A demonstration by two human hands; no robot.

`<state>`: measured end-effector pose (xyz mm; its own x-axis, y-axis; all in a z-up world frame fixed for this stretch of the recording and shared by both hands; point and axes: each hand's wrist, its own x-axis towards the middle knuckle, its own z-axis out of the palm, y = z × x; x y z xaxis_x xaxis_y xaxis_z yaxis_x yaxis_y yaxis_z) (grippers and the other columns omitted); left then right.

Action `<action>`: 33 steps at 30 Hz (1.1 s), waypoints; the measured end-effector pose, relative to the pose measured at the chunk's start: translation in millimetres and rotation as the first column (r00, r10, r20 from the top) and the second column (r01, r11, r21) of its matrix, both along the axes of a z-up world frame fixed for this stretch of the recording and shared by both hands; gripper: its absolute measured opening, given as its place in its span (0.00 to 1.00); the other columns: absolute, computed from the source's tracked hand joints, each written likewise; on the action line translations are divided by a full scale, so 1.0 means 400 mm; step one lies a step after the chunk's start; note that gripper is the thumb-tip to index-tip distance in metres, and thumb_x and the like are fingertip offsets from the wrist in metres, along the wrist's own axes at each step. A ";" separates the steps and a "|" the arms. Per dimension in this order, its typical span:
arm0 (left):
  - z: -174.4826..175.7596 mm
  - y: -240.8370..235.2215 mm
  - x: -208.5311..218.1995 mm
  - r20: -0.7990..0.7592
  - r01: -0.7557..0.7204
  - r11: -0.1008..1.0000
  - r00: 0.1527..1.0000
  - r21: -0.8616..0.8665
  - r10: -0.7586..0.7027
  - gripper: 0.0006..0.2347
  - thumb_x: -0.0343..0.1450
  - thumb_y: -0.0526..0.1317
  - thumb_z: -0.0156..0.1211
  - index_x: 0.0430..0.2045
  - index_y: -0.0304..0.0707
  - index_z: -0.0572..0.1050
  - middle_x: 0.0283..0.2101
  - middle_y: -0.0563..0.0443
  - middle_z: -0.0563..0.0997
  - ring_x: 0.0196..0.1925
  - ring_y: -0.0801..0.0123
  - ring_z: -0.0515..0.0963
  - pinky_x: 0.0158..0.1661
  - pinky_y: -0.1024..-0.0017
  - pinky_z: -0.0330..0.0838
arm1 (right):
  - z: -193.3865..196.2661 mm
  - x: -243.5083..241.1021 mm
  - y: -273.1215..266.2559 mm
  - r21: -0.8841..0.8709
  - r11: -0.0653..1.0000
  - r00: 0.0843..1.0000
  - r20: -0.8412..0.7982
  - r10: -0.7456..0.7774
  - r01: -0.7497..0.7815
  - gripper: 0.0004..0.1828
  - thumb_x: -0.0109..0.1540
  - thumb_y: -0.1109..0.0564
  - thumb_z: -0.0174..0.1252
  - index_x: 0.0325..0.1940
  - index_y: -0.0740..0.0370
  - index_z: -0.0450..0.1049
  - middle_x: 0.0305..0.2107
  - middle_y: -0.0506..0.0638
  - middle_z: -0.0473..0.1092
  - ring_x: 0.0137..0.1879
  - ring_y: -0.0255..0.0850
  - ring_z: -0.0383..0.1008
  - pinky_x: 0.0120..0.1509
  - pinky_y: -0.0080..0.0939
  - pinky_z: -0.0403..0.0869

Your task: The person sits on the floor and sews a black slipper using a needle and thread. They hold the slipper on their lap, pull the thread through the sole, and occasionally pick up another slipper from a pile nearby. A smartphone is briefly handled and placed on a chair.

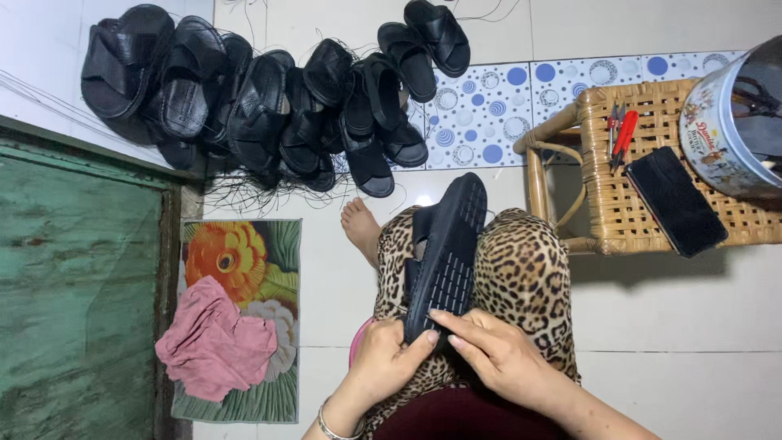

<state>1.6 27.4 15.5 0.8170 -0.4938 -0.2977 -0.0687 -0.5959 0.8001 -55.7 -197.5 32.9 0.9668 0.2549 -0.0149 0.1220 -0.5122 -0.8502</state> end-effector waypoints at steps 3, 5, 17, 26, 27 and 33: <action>-0.012 0.008 0.002 -0.044 -0.009 1.000 0.999 -0.008 0.009 0.23 0.73 0.53 0.61 0.09 0.42 0.62 0.13 0.57 0.65 0.18 0.71 0.67 0.24 0.64 0.60 | -0.006 0.006 0.002 -0.017 1.000 1.000 0.007 0.006 -0.006 0.25 0.68 0.54 0.53 0.71 0.45 0.69 0.27 0.44 0.61 0.31 0.37 0.67 0.38 0.36 0.71; -0.018 0.012 0.001 -0.051 -0.007 1.000 0.999 -0.022 0.006 0.24 0.73 0.53 0.60 0.10 0.42 0.61 0.14 0.58 0.64 0.18 0.72 0.65 0.24 0.64 0.58 | -0.005 0.011 0.000 0.002 1.000 0.999 0.038 0.022 -0.022 0.25 0.68 0.56 0.54 0.71 0.47 0.69 0.26 0.44 0.61 0.31 0.36 0.67 0.38 0.35 0.70; -0.006 -0.012 -0.007 0.002 -0.018 1.000 1.000 -0.008 0.018 0.18 0.71 0.50 0.57 0.13 0.39 0.68 0.17 0.50 0.74 0.20 0.60 0.73 0.25 0.59 0.64 | 0.010 0.043 0.010 -0.057 0.997 0.973 0.222 0.062 -0.051 0.24 0.67 0.60 0.55 0.68 0.54 0.70 0.28 0.46 0.65 0.30 0.37 0.69 0.33 0.34 0.72; -0.025 -0.036 -0.019 0.291 0.041 0.999 0.956 -0.005 -0.038 0.15 0.70 0.49 0.60 0.18 0.37 0.74 0.21 0.41 0.78 0.22 0.47 0.78 0.26 0.51 0.68 | 0.037 0.076 0.021 -0.015 0.998 0.952 0.298 0.067 -0.066 0.15 0.67 0.60 0.53 0.58 0.67 0.72 0.43 0.56 0.78 0.41 0.44 0.81 0.47 0.38 0.82; -0.025 -0.038 -0.020 0.317 0.034 0.999 0.948 -0.006 -0.030 0.16 0.70 0.49 0.61 0.17 0.37 0.74 0.21 0.42 0.78 0.23 0.50 0.78 0.26 0.53 0.68 | 0.045 0.079 0.023 -0.025 0.999 0.954 0.296 0.050 -0.045 0.15 0.67 0.59 0.53 0.56 0.67 0.72 0.42 0.56 0.78 0.41 0.43 0.82 0.46 0.37 0.82; -0.012 -0.059 -0.022 0.335 0.030 0.998 0.941 0.058 -0.048 0.16 0.71 0.51 0.56 0.20 0.39 0.75 0.23 0.43 0.80 0.24 0.47 0.80 0.24 0.49 0.70 | 0.031 0.075 0.012 -0.051 0.997 0.971 0.232 0.060 -0.049 0.14 0.68 0.56 0.51 0.54 0.66 0.71 0.43 0.57 0.78 0.43 0.46 0.83 0.50 0.40 0.82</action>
